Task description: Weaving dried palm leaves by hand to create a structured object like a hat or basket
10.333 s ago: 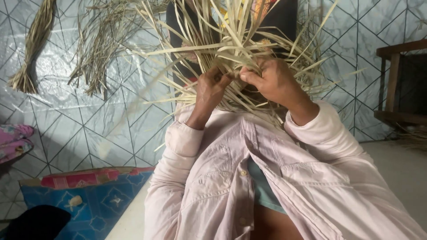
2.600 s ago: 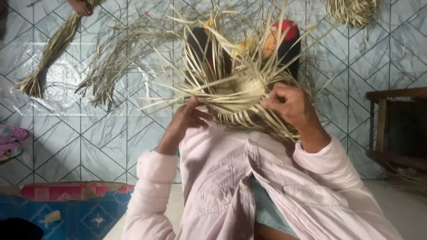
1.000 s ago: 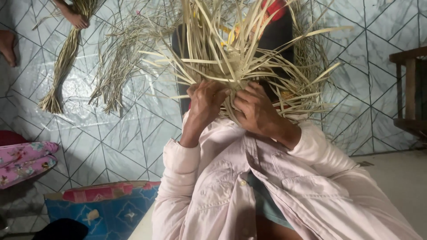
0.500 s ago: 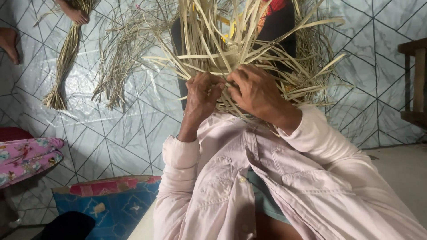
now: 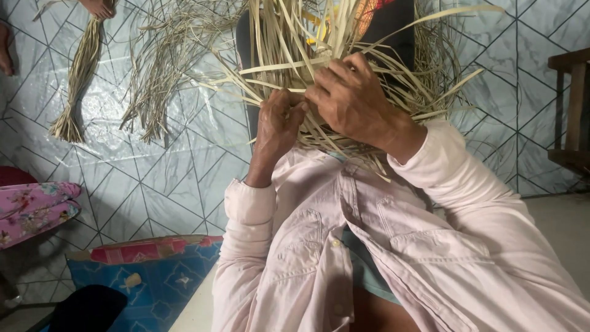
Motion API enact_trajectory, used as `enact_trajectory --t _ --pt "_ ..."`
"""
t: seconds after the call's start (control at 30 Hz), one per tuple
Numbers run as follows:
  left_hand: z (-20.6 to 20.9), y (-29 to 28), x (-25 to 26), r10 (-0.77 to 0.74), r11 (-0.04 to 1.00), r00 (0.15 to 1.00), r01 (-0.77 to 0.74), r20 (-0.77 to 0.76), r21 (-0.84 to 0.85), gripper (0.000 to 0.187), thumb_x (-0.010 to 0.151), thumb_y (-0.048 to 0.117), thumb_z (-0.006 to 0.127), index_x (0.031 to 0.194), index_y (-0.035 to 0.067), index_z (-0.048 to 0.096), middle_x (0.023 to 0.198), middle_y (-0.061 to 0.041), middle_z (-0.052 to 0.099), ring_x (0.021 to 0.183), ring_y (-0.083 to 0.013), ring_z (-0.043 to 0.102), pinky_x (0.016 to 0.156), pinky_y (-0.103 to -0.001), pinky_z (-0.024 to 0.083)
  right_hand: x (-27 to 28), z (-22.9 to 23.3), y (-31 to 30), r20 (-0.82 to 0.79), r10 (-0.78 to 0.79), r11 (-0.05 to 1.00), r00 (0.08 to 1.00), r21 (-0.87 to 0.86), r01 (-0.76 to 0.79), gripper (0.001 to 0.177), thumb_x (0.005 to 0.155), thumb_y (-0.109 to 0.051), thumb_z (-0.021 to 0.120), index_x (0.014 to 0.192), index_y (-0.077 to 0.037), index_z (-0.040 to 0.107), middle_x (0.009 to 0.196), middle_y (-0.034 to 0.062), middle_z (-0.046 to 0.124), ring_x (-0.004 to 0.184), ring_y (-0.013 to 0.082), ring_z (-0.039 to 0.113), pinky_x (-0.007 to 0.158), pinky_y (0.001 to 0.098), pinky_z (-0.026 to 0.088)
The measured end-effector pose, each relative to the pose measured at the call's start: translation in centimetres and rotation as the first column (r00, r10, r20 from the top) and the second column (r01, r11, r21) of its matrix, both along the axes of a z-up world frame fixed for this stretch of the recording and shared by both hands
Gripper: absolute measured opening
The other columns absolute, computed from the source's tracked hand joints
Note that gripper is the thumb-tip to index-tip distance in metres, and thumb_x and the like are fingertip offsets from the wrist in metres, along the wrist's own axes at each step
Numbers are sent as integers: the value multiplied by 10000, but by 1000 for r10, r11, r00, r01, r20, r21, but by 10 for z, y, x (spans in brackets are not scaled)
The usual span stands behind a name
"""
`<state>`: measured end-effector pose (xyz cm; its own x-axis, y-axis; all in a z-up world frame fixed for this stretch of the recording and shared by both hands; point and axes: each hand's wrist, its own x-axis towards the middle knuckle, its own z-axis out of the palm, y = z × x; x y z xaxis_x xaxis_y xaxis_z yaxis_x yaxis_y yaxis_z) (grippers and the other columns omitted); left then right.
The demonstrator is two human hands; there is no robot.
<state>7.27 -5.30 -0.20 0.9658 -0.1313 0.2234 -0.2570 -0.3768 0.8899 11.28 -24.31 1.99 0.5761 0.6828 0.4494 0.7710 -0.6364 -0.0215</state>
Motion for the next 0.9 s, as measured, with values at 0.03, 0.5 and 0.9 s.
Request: enact_trajectory --t 0.03,0.5,0.9 --pt "1 1 -1 -2 1000 1000 2 1 1 83 864 17 719 826 -10 651 681 -44 498 632 -168 438 596 -318 394 4 -2 1 1 -2 1000 1000 1 2 116 1018 -178 641 964 -117 724 972 41 646 885 178 522 859 398 377" --pt "-12 19 -2 -140 989 976 130 -168 -66 99 975 128 695 950 36 723 719 -95 593 674 -268 626 679 -407 498 -21 -3 -13 -272 18 991 962 134 19 110 1015 -90 609 923 -118 662 826 16 515 719 197 531 653 340 425" --pt "-23 11 6 -212 966 977 215 36 -145 93 977 121 695 983 33 724 726 -49 563 667 -243 625 675 -355 508 -19 -45 -8 -532 2 938 847 294 182 210 957 -167 651 758 -107 685 839 23 474 858 247 483 806 421 407"
